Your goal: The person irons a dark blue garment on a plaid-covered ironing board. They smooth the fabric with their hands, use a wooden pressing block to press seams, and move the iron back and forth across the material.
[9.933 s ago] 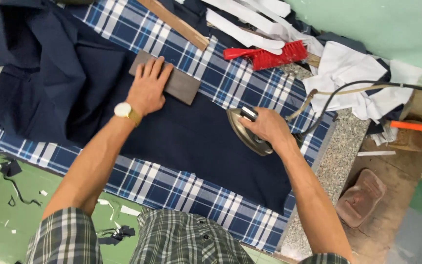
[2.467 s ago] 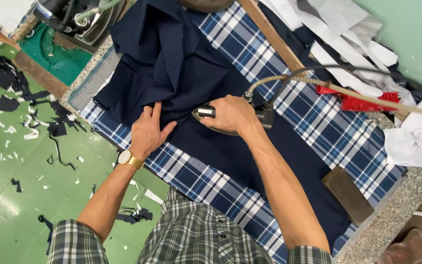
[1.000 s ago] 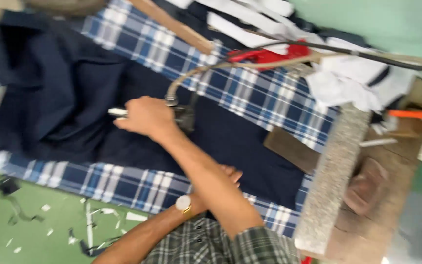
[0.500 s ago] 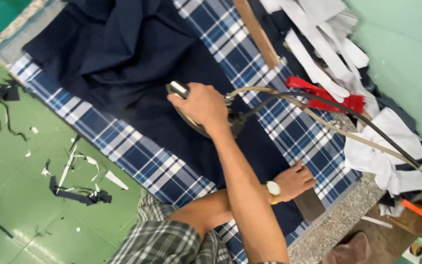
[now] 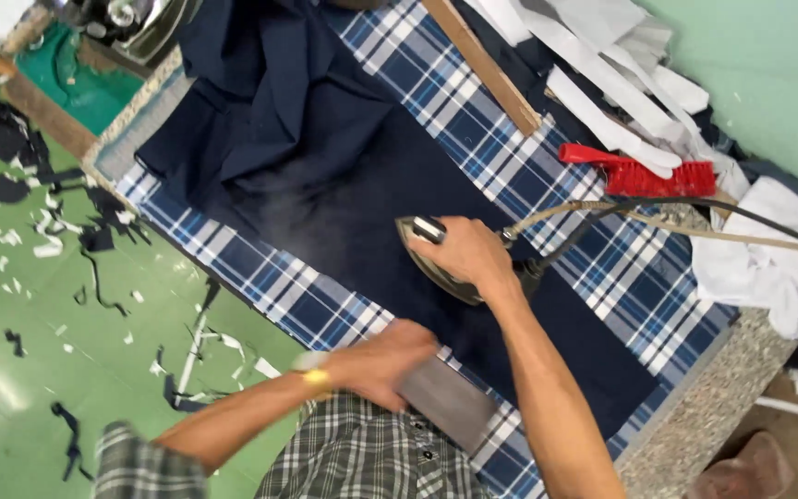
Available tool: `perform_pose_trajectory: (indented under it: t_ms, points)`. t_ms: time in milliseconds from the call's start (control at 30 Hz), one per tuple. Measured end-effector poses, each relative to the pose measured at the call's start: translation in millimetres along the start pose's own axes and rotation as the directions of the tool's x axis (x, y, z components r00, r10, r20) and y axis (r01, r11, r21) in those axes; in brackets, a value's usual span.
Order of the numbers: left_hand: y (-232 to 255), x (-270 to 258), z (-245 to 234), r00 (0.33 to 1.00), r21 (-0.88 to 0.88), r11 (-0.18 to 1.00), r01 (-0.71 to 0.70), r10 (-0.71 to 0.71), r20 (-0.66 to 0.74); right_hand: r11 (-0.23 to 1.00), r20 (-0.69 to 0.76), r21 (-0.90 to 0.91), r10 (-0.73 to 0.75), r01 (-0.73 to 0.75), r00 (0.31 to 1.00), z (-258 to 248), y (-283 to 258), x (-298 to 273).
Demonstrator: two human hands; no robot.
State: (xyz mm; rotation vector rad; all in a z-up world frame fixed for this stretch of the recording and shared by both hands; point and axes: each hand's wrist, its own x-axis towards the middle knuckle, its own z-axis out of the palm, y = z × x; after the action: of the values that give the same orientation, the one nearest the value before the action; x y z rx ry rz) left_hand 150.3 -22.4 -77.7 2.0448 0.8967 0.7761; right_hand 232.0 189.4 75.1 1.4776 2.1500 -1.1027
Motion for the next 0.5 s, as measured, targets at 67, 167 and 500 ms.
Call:
perform_pose_trajectory:
  t_ms: [67, 167, 500]
  points:
    - [-22, -38, -47, 0.993, -0.002, 0.995, 0.100, -0.100, 0.067, 0.998, 0.005, 0.038, 0.046, -0.046, 0.999, -9, 7, -19]
    - [-41, -45, -127, 0.962, 0.240, 0.934, 0.265, -0.272, -0.003, 0.993, 0.051, 0.027, 0.111, -0.112, 0.993, -13, 31, -42]
    - [-99, 72, -185, 0.964, 0.465, 0.858, 0.216, -0.263, 0.036, 0.966, 0.049, -0.078, 0.252, -0.247, 0.967, -6, 96, -76]
